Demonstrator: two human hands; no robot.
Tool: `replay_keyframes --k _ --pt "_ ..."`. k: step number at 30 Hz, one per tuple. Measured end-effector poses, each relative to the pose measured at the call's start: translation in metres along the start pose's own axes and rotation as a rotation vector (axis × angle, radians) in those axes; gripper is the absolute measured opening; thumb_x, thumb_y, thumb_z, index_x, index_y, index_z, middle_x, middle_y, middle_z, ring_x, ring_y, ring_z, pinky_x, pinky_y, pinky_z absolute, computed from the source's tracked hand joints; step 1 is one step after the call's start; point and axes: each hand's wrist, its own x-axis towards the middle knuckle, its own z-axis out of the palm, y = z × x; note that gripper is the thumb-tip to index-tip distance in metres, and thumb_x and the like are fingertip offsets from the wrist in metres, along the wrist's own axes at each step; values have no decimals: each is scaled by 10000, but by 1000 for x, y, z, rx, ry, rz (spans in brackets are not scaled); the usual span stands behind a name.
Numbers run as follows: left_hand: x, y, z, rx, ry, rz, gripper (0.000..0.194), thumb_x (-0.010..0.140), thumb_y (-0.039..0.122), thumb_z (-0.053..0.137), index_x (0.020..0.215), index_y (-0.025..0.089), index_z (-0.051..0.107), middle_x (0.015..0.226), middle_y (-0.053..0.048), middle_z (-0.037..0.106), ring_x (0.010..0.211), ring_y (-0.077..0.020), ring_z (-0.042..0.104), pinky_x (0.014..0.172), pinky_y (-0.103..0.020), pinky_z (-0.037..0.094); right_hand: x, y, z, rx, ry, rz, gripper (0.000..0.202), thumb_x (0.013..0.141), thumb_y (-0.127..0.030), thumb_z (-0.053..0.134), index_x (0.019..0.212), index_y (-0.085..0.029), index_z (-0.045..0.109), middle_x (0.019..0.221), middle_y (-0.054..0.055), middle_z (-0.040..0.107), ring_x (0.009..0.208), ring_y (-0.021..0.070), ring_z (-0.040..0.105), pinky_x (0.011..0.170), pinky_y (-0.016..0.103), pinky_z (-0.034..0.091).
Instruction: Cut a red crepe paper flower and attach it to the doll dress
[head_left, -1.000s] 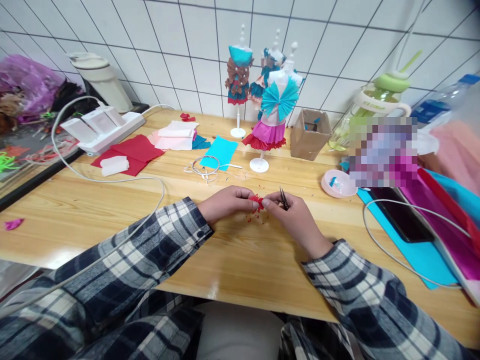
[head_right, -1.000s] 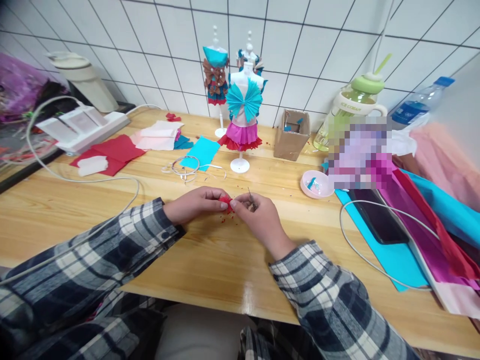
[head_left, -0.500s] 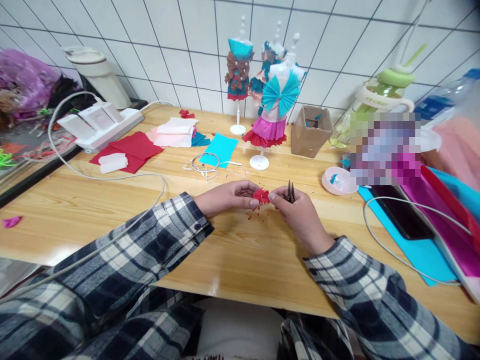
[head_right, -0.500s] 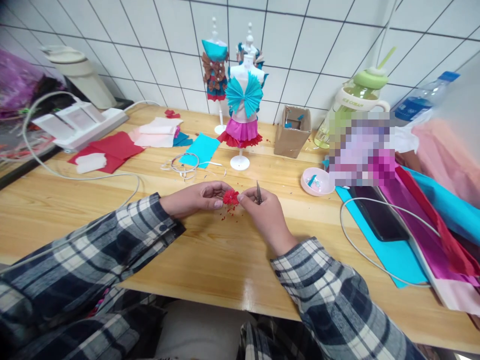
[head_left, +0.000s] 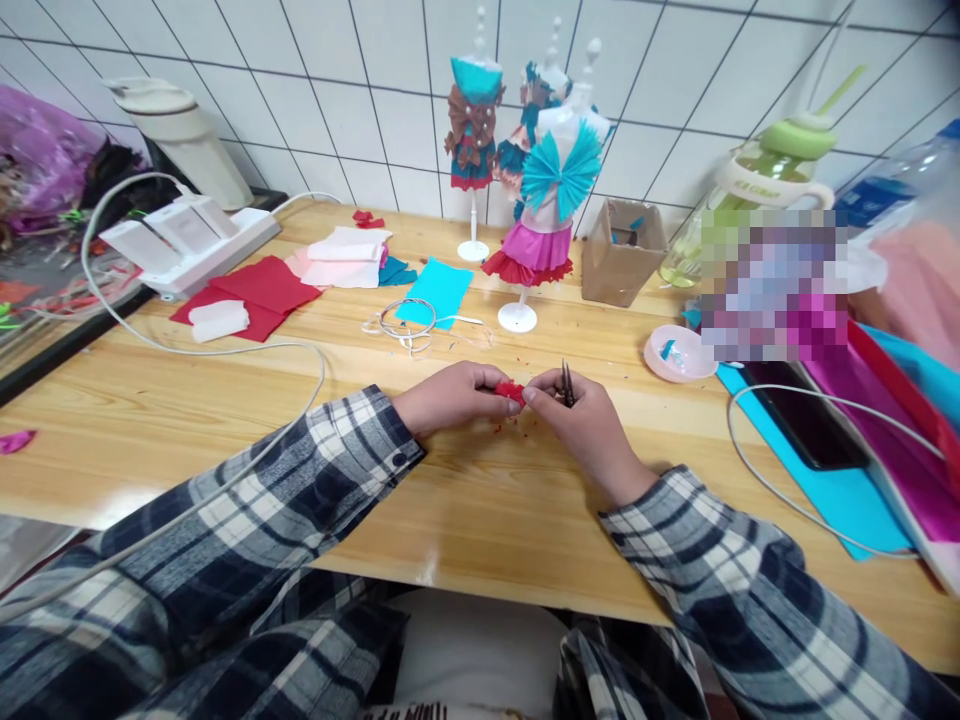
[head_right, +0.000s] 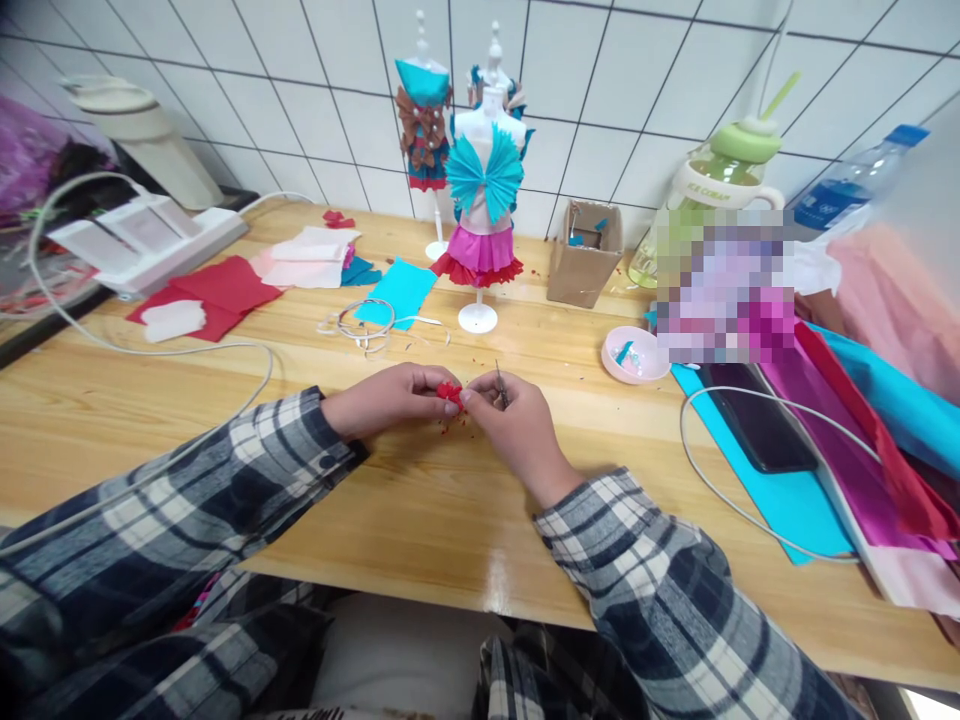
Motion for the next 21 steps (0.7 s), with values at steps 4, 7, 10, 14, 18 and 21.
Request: replay_keyframes --k 4,7,10,14,18,21 --pt "-1 5 -5 131 -96 69 181 726 310 669 773 135 672 781 -22 620 776 -162 574 768 -287 439 1 -1 -3 -46 -19 -22 154 735 -310 623 731 -157 610 608 -28 541 565 101 449 554 242 350" --pt "-1 5 -6 86 -138 75 167 721 278 678 814 140 662 794 -18 622 785 -158 570 771 -286 446 2 -2 -5 -71 14 -23 140 736 -300 616 729 -161 604 599 -31 535 559 101 448 552 241 351" --pt "-1 4 -5 -28 -132 67 218 737 305 675 882 144 649 818 -25 642 776 -156 579 764 -293 456 3 -1 -5 -64 47 -14 145 739 -307 616 731 -162 609 599 -29 544 555 101 460 544 237 358" --pt "-1 3 -2 -67 -24 4 252 726 335 695 863 126 662 840 -42 664 768 -154 584 761 -289 448 3 -1 -4 -67 58 2 168 733 -328 634 739 -160 630 607 -19 579 557 105 488 547 237 374" --pt "-1 0 -1 -145 6 -25 241 723 335 701 841 128 669 818 -28 664 759 -142 583 758 -274 440 2 -1 -4 -23 -5 1 229 733 -372 647 799 -154 671 705 16 655 631 123 549 602 249 413" --pt "0 -2 0 -187 6 -17 221 726 321 699 838 133 669 836 -28 670 778 -144 589 774 -278 443 2 0 -4 -20 -43 26 267 706 -396 672 799 -146 672 721 30 669 636 131 557 601 256 417"
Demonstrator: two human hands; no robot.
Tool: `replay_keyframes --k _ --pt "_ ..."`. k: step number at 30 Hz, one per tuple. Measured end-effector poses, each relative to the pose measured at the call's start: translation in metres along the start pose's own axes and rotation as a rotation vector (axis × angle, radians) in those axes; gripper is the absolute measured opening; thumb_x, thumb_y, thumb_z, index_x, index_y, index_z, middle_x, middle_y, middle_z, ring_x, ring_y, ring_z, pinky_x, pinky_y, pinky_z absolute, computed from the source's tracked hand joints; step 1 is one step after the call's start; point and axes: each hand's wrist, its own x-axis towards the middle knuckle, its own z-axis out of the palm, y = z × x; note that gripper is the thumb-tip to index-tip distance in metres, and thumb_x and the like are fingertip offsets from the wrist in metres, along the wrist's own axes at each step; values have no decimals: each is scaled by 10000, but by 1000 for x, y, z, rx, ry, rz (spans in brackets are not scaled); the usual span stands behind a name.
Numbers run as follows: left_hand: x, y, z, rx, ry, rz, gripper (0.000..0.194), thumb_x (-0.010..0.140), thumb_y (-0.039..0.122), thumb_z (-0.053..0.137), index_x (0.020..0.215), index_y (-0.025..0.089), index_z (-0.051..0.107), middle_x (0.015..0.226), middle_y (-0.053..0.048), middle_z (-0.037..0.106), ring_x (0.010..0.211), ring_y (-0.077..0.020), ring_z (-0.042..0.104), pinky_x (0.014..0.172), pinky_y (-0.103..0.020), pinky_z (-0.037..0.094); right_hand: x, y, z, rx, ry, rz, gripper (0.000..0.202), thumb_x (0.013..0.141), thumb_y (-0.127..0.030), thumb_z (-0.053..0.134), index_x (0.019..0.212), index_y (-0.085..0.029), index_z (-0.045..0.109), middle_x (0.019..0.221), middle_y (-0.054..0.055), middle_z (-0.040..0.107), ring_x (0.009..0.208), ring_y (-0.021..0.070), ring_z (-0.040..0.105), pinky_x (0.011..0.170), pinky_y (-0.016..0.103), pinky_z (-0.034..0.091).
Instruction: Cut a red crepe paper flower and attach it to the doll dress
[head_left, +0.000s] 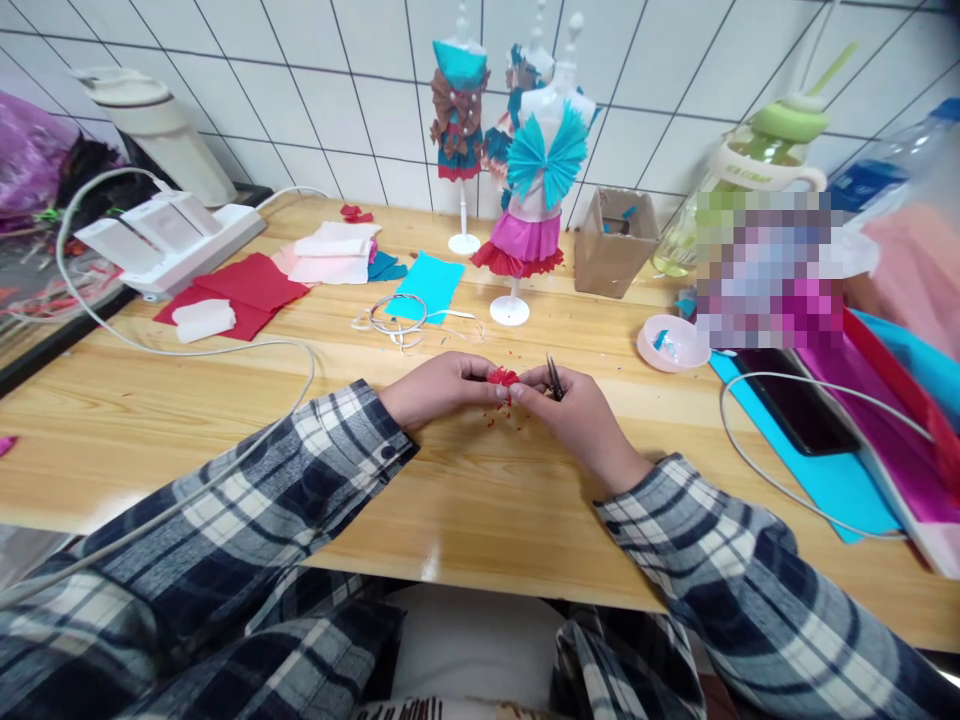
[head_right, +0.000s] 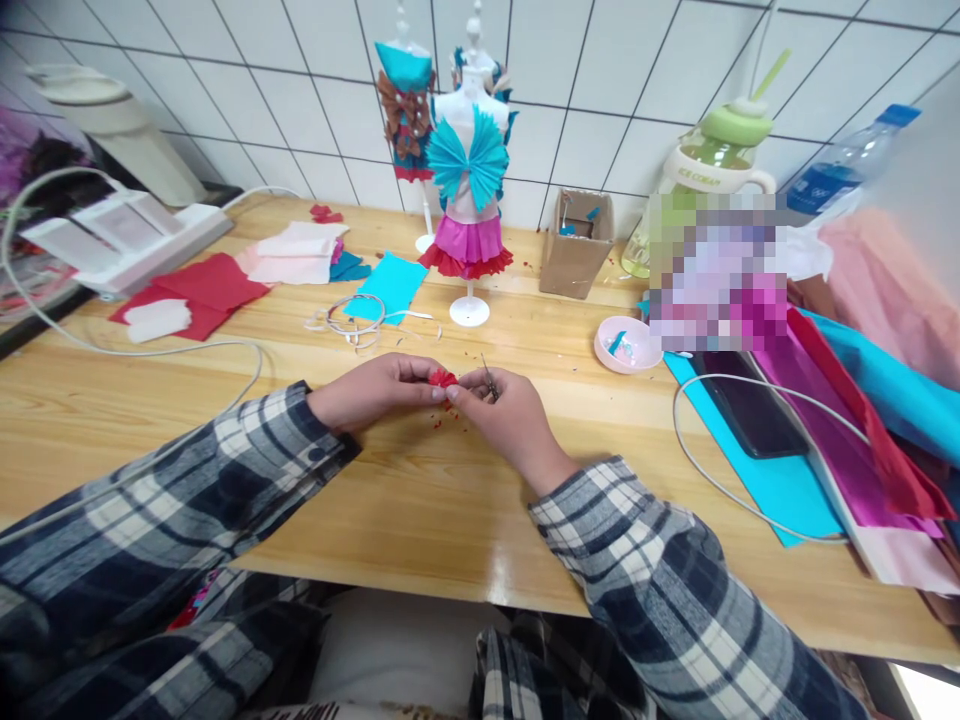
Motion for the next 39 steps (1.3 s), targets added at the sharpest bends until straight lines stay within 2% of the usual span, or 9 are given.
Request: replay_keyframes --k 10,14,18,20,25,30,33,36,39 --pt "1 -2 -2 179 67 -18 323 727 421 686 879 136 693 868 -51 693 796 -173 609 771 -308 466 1 0 -2 -24 8 56 254 700 -402 655 703 -150 626 583 -16 561 534 103 463 527 245 361" --pt "1 -1 -2 47 59 -31 311 716 377 709 882 114 703 884 -74 701 806 -180 619 779 -319 465 0 2 -1 25 -46 53 295 735 -453 625 696 -160 616 544 -33 517 503 94 437 506 237 349" --pt "2 1 1 -112 72 -23 251 709 319 725 835 103 699 861 -78 699 797 -175 619 775 -313 461 1 2 2 70 -52 52 297 710 -430 664 798 -147 672 645 -2 606 573 107 506 555 240 393" --pt "2 1 2 -149 82 -23 231 707 298 731 816 99 693 850 -76 695 794 -170 616 778 -310 457 1 4 3 80 -30 57 270 700 -399 677 782 -141 674 673 8 628 593 108 522 574 240 405" --pt "2 0 2 -243 86 -34 222 709 291 739 792 92 684 830 -72 691 781 -163 616 791 -312 453 1 6 4 67 -79 50 254 727 -400 653 778 -151 663 618 -12 600 493 85 450 502 232 365" --pt "3 -1 -1 -361 108 -4 203 693 262 759 814 105 711 847 -50 700 800 -132 605 843 -287 431 -2 1 -2 55 -88 60 347 851 -511 470 821 -181 577 529 -56 461 435 82 370 449 223 327" --pt "3 -1 -4 -407 147 -12 198 664 243 781 808 119 724 852 -39 697 811 -121 597 843 -272 421 -4 0 -3 54 -106 103 379 919 -494 306 845 -196 527 542 -61 410 413 84 333 420 222 320" --pt "2 -1 -6 -428 150 -13 198 655 237 785 806 124 725 869 -40 691 828 -123 596 830 -271 418 -6 1 -2 8 -185 137 338 925 -458 313 855 -204 525 600 -49 437 412 85 378 394 217 328" --pt "2 -1 -6 -436 151 -17 179 666 245 778 786 125 720 842 -34 682 807 -118 590 809 -271 416 -7 4 1 -20 -216 96 361 918 -525 320 905 -224 518 614 -52 466 425 95 424 401 220 340"
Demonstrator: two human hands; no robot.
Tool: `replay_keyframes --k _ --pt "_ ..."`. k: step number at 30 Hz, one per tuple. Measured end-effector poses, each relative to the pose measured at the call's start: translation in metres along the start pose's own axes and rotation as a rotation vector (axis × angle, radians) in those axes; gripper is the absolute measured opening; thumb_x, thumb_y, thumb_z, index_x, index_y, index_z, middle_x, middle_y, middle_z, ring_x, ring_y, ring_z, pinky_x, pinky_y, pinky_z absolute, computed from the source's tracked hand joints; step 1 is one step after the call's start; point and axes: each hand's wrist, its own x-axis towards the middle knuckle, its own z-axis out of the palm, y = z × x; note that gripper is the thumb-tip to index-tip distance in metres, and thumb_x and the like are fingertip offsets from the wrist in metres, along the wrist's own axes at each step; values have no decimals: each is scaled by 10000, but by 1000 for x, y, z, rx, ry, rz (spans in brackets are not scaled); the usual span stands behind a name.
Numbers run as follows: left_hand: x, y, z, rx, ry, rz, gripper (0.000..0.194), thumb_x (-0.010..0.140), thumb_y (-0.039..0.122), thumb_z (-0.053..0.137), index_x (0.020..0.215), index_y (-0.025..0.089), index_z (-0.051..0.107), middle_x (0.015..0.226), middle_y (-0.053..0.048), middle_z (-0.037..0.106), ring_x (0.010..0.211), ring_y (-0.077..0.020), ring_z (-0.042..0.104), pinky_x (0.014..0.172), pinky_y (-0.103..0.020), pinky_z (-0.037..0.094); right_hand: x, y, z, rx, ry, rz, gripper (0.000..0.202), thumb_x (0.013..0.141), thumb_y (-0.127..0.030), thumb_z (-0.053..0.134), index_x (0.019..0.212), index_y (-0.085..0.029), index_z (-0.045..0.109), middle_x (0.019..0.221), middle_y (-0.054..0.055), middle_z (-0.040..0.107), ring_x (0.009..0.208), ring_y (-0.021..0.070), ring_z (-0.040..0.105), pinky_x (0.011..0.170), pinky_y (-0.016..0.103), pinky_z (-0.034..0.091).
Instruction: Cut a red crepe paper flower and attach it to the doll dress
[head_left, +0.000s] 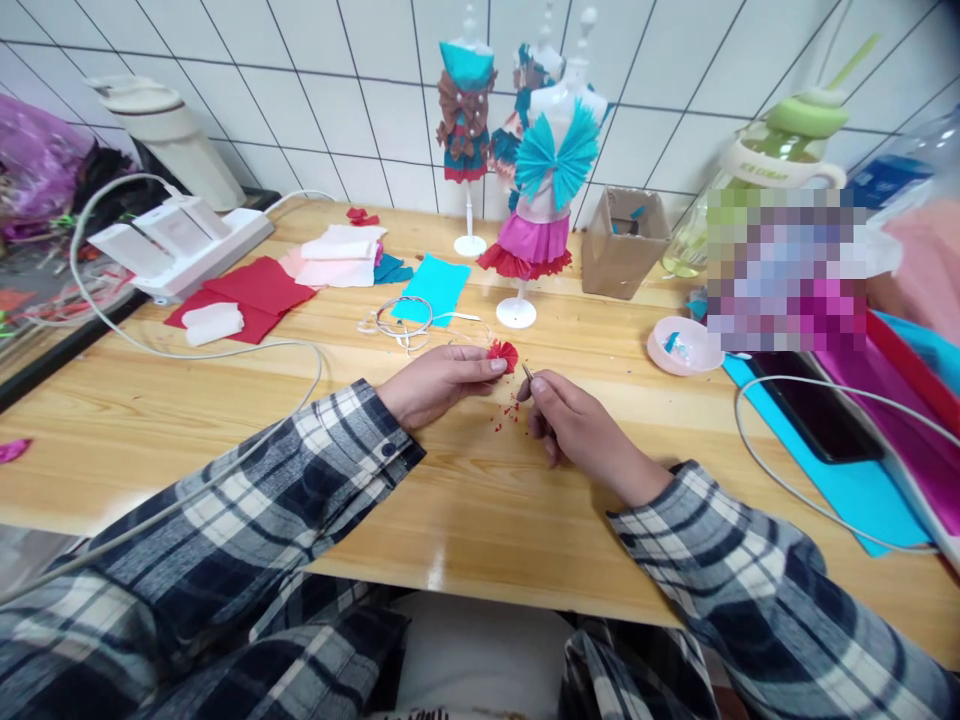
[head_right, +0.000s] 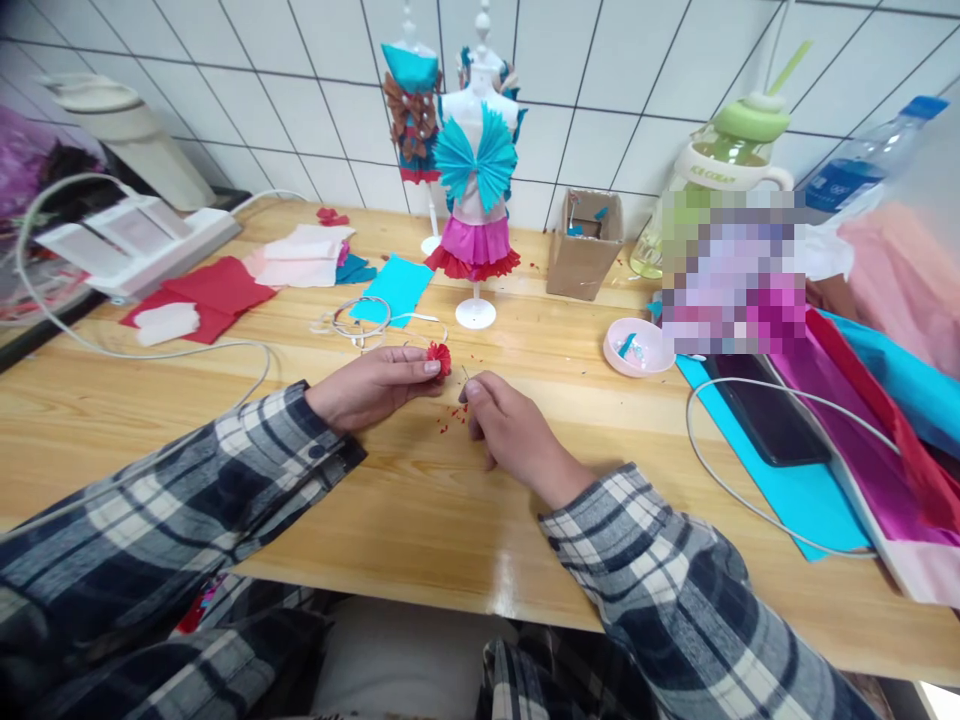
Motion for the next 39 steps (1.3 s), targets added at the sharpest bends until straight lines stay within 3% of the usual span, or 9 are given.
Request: replay_keyframes --k 5,14,23,39 --pt "0 0 3 -1 32 -5 145 668 230 769 733 116 706 785 -23 665 750 -108 574 768 -265 417 1 7 3 -169 84 -183 440 941 -541 242 771 -218 488 591 -30 469 533 118 447 528 244 374" --pt "-1 0 9 35 31 -1 157 666 221 760 762 106 711 794 -32 673 752 -115 569 758 -259 406 0 9 10 -123 52 -143 449 940 -569 218 754 -234 451 521 -42 477 458 121 433 481 251 331" --pt "0 0 7 4 63 -12 145 680 211 742 770 105 701 778 -26 658 753 -111 571 765 -259 418 -1 9 10 -131 41 -159 449 938 -571 231 705 -233 413 563 -33 495 510 127 459 514 254 362" --pt "-2 0 10 17 0 -14 147 678 204 752 775 103 706 812 -36 691 790 -125 596 833 -279 421 1 7 10 -192 46 -153 433 951 -539 220 696 -233 391 531 -37 484 490 133 454 519 264 335"
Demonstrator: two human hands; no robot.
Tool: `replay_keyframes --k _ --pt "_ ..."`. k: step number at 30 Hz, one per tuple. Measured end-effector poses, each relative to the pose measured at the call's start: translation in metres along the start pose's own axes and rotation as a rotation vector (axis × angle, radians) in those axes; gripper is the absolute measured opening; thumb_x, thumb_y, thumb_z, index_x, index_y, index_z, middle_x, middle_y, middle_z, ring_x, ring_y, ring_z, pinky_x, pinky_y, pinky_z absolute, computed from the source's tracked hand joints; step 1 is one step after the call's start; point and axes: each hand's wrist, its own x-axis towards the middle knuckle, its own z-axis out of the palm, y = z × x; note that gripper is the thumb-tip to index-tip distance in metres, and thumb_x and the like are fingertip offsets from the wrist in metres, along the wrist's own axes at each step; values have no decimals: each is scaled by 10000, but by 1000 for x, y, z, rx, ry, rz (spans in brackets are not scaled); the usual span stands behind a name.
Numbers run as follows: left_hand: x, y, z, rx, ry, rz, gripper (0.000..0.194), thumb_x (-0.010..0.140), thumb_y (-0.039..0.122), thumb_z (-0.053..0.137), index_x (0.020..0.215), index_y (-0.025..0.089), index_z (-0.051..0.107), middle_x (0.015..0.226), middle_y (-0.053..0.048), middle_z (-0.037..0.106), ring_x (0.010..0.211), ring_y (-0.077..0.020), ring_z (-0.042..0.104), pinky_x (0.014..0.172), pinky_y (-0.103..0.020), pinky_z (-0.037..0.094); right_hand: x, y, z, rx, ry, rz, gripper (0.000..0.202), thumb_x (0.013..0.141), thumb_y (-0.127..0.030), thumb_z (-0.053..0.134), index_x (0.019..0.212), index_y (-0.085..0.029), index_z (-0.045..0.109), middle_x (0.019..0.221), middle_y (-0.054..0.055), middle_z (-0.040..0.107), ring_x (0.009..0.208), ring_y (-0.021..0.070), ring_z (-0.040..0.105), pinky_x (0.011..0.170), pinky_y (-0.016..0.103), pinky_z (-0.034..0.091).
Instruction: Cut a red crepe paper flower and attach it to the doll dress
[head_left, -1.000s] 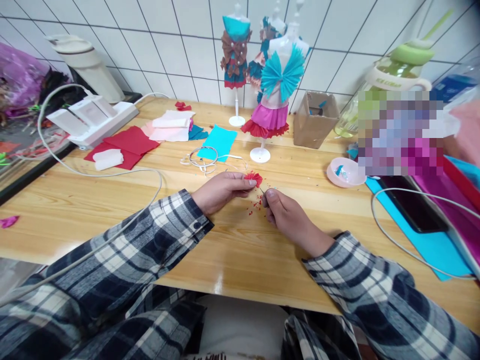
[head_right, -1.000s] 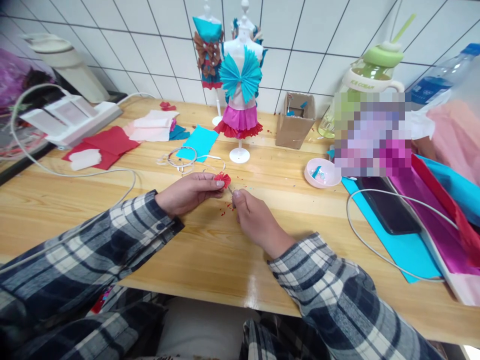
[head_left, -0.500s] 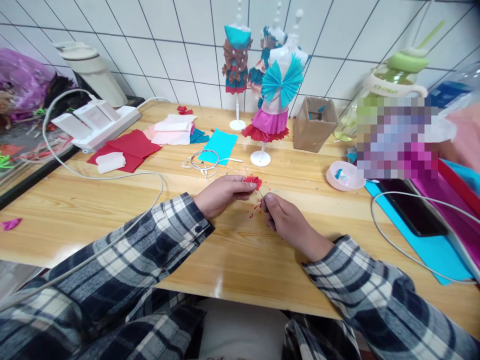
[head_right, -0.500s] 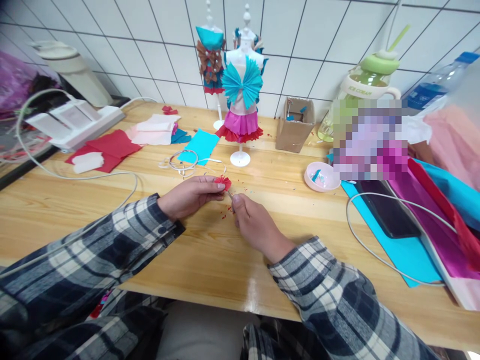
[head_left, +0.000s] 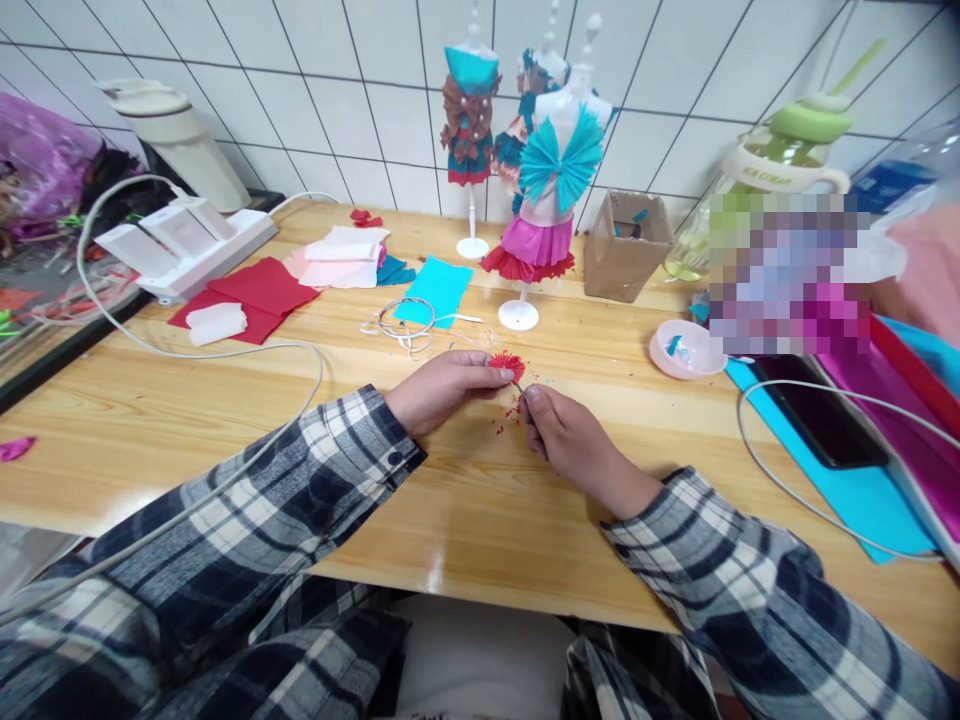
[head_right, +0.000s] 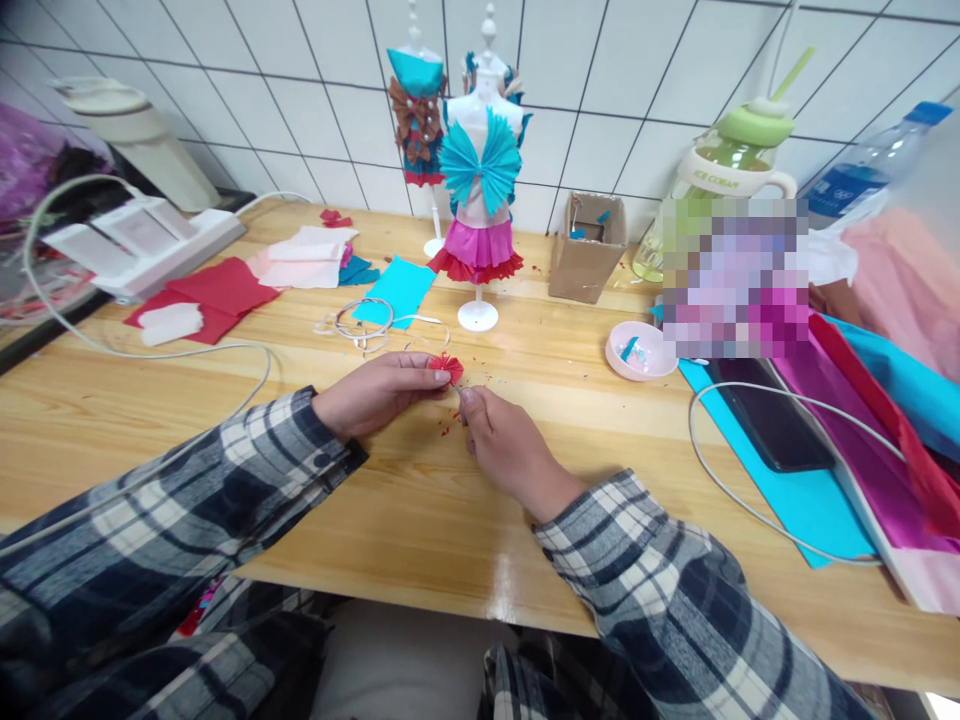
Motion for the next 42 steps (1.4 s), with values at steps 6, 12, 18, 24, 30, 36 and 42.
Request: replay_keyframes --k 6,12,18,24,30,36,42 --pt "1 -4 -3 20 -24 20 191 679 242 763 800 106 705 840 -48 699 802 -139 612 839 -292 430 1 -5 -4 -105 -35 3 406 962 -485 244 686 -224 389 559 -31 498 524 130 462 552 268 337" --pt "2 -4 -5 8 11 27 167 670 218 769 780 110 704 794 -24 692 761 -114 600 813 -269 425 -2 -6 -16 -83 -167 40 444 966 -480 229 731 -212 493 539 -40 475 521 121 460 560 255 344" --pt "0 1 -3 9 -25 -13 153 658 201 766 753 95 708 805 -41 702 784 -128 612 837 -280 432 0 -2 -20 -198 -23 60 574 955 -533 192 703 -201 587 626 -4 528 608 132 487 606 261 335" --pt "-2 1 -6 132 -117 -76 154 717 248 729 779 110 703 814 -55 715 742 -142 623 776 -292 452 2 -2 -18 -205 -34 57 587 946 -559 190 683 -196 570 607 -4 536 580 129 482 583 258 313" --pt "-2 1 -8 164 -221 -43 134 768 217 685 858 125 725 890 -61 734 840 -149 645 864 -290 454 2 -3 -19 -201 -40 20 568 953 -536 202 662 -191 546 600 -6 531 576 127 479 584 254 308" --pt "-1 1 -9 184 -207 -55 177 748 234 708 881 118 725 952 -88 731 887 -177 649 912 -329 445 2 -4 -19 -229 -47 10 534 959 -516 210 651 -195 505 595 -10 515 582 129 470 573 253 292" --pt "-1 1 -8 210 -187 -54 191 730 238 722 875 114 729 966 -92 729 900 -180 645 936 -338 429 3 -4 -19 -251 -55 -7 512 961 -507 214 642 -197 468 586 -14 497 569 127 451 557 254 274"
